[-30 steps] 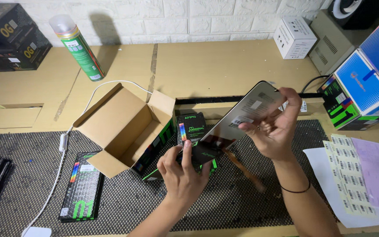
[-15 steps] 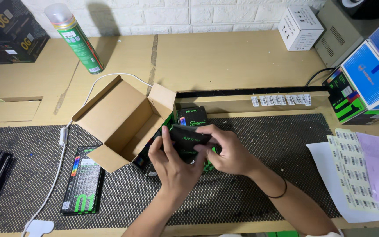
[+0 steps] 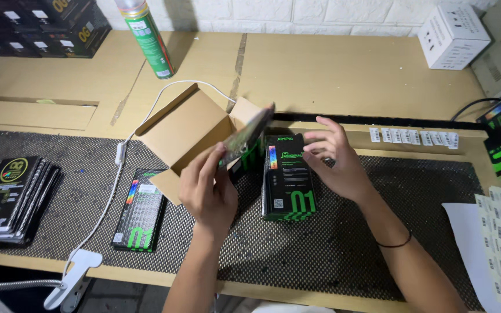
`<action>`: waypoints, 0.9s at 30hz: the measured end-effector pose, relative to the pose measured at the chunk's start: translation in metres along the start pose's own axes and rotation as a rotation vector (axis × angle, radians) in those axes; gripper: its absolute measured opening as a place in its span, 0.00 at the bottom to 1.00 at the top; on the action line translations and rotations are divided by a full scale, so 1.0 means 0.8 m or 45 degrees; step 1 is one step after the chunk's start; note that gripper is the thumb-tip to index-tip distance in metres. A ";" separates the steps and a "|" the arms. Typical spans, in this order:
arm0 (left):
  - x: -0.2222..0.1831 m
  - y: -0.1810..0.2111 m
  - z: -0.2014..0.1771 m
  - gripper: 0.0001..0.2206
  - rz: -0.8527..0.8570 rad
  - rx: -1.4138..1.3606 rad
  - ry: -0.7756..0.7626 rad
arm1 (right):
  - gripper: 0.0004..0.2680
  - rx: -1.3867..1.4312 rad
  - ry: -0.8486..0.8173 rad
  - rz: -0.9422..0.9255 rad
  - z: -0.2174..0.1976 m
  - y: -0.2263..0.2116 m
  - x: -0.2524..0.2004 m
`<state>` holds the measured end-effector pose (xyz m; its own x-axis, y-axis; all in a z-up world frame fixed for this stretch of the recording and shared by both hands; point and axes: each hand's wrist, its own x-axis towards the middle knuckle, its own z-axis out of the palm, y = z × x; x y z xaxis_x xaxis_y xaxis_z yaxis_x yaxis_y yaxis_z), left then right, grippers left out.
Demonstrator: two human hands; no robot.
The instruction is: The person holds a mobile phone screen component and a new screen protector, turning them over and aligning them at a workbench.
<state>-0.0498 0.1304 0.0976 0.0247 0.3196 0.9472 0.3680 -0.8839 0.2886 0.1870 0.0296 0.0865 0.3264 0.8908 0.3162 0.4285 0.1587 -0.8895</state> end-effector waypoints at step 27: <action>-0.025 0.030 0.031 0.37 -0.224 -0.386 -0.635 | 0.16 0.264 -0.034 0.463 -0.039 0.022 -0.016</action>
<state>-0.0183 0.1115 0.0824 0.4469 0.5263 0.7234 0.1272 -0.8378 0.5310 0.2170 0.0078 0.0768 0.4017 0.9150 -0.0368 0.1102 -0.0883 -0.9900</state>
